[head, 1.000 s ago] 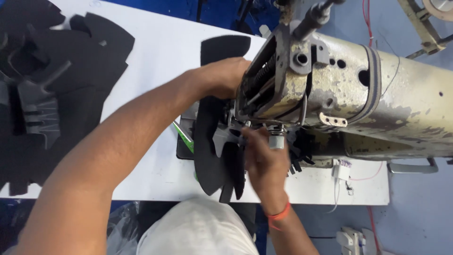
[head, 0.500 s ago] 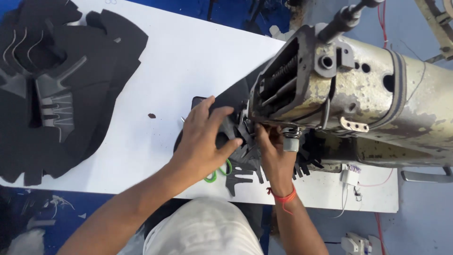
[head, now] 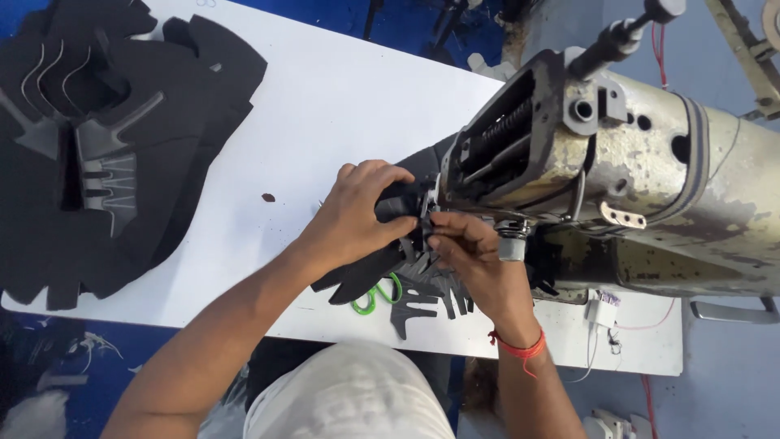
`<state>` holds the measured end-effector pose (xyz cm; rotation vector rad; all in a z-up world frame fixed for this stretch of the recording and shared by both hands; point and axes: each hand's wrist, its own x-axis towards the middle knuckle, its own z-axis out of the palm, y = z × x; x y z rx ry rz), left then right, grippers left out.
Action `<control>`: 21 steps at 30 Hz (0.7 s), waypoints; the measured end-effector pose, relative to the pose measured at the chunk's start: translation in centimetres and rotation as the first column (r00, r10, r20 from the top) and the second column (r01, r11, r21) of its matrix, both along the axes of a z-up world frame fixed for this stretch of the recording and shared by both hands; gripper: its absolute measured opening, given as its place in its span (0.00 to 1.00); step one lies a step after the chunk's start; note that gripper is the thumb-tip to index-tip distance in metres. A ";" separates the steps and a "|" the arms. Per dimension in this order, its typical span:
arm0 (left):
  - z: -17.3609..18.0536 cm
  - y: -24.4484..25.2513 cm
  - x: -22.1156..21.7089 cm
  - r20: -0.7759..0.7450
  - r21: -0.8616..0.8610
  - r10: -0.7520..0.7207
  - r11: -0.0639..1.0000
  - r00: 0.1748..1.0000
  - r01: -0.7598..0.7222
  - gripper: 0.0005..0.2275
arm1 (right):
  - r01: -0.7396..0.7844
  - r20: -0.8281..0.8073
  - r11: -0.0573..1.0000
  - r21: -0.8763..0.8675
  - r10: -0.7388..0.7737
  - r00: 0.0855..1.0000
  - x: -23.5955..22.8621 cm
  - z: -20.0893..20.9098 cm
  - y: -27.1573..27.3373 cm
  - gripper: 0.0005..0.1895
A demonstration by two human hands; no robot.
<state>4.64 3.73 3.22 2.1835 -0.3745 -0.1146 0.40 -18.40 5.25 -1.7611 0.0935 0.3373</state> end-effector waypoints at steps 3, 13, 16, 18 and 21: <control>0.5 0.0 0.5 -0.050 -0.016 -0.017 1.000 0.999 0.016 0.23 | -0.057 0.181 0.989 -0.133 0.081 0.980 0.2 0.1 0.2 0.16; 1.8 0.9 1.2 -0.061 0.001 -0.104 0.994 0.993 0.105 0.25 | 0.233 0.706 0.777 -0.585 0.345 0.619 -0.2 0.7 2.3 0.11; 1.5 0.3 1.0 -0.047 0.019 -0.078 0.997 0.996 0.079 0.27 | 0.233 0.729 0.755 -0.613 0.427 0.536 -0.2 0.1 1.8 0.13; 1.4 0.3 1.1 -0.050 0.030 -0.060 0.998 0.997 0.062 0.26 | 0.216 0.728 0.754 -0.620 0.451 0.517 -0.3 0.1 1.6 0.14; 1.2 0.3 1.3 -0.060 0.036 -0.052 0.998 0.997 0.054 0.25 | 0.171 0.708 0.757 -0.631 0.472 0.525 -0.6 0.6 1.4 0.16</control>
